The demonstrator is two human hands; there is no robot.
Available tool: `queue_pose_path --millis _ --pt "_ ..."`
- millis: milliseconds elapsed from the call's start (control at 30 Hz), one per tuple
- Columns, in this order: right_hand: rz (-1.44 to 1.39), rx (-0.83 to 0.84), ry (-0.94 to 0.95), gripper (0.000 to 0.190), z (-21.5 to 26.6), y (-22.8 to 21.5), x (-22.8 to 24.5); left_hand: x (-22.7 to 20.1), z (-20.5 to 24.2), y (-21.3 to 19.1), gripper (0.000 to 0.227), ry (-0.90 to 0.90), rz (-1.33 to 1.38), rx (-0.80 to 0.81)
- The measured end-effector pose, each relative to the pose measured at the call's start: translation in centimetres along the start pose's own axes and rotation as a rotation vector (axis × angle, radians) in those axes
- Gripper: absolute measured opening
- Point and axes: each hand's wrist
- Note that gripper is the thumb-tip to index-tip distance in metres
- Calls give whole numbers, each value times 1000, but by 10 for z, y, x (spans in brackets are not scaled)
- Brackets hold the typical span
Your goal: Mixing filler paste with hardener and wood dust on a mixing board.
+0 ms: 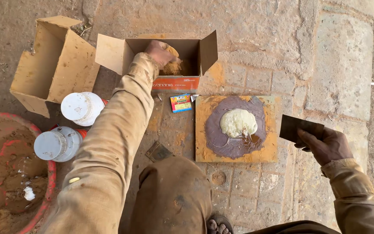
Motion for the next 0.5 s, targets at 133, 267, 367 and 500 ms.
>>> queue_pose_path --millis 133,267,367,500 --pt "-20 3 -11 38 7 -10 -5 -29 62 -6 38 -15 420 -119" --pt "-31 -17 -3 37 17 -17 -11 -37 111 8 18 234 968 -52" --pt "-73 -15 5 37 18 -20 -21 -59 161 21 14 144 989 5" --pt "-88 -8 -20 36 25 -20 -18 -67 176 75 29 197 885 146"
Point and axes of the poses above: each hand's wrist, its own z-axis away from the middle knuckle, its own y-axis out of the palm, x = y × z, and after that the axes turned 5 degrees about -z, right-handed
